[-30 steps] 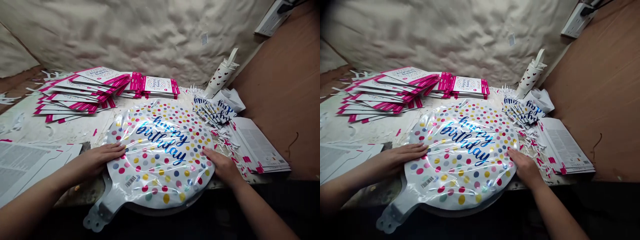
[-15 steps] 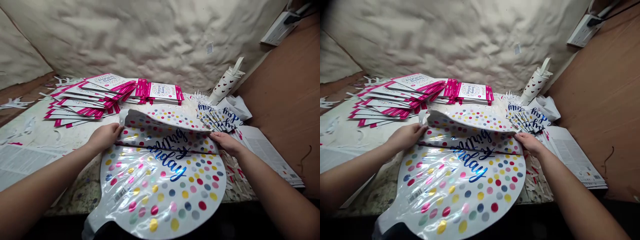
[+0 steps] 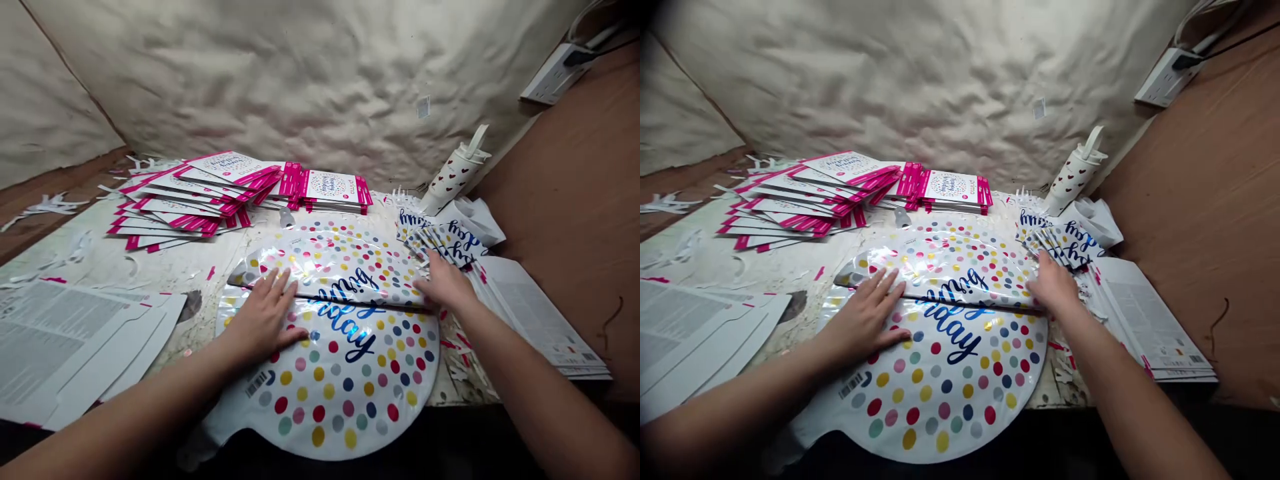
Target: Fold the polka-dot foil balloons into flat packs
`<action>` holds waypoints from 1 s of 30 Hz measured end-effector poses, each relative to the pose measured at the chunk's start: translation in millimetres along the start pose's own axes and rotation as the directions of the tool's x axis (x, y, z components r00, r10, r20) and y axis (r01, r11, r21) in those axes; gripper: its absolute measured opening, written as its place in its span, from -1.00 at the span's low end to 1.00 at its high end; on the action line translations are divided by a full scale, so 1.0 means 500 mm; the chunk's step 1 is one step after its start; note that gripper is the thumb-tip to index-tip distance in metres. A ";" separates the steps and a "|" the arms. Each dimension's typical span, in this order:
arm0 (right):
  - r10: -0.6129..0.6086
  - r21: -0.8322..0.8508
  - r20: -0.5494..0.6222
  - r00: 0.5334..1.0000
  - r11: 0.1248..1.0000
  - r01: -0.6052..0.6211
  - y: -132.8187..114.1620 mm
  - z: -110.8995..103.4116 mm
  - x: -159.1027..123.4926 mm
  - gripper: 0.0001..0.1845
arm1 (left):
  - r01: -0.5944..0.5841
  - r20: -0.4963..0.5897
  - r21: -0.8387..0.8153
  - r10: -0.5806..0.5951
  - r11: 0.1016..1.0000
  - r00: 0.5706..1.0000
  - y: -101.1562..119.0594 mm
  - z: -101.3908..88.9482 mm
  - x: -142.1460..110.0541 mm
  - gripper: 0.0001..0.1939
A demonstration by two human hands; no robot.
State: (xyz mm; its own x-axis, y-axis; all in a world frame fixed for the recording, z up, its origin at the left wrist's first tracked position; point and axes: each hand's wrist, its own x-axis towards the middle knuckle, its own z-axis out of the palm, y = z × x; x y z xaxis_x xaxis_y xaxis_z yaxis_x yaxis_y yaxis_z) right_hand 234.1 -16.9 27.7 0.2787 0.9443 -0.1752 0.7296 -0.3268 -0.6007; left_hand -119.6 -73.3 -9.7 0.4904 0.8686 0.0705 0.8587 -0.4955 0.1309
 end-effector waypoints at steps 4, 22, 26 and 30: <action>-0.474 -0.228 0.172 0.864 0.834 0.503 -0.142 0.146 -0.123 -0.45 | 0.079 0.057 0.011 -0.079 0.997 0.995 -0.003 -0.010 0.012 -0.11; -0.416 -0.442 0.019 0.909 0.812 0.381 0.066 0.101 -0.220 -0.37 | -0.012 0.142 0.032 0.007 0.999 0.990 0.089 -0.004 0.054 -0.13; -0.120 -0.260 -0.083 0.989 0.961 0.094 0.041 0.111 -0.159 -0.17 | -0.012 0.266 -0.039 0.022 0.999 0.964 0.118 0.008 0.077 -0.10; 0.041 0.350 -0.079 0.996 0.937 -0.010 0.002 0.082 -0.113 -0.11 | 0.072 0.260 -0.081 -0.049 0.994 0.964 0.114 0.008 0.077 -0.02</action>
State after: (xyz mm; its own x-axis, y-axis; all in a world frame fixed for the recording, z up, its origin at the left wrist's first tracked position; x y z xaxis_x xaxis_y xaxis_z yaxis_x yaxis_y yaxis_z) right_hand 193.6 -68.7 5.0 0.3565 0.9242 -0.1371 0.4619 -0.3019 -0.8340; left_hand -51.0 -68.4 -3.7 0.4696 0.8610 -0.1954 0.8770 -0.4294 0.2157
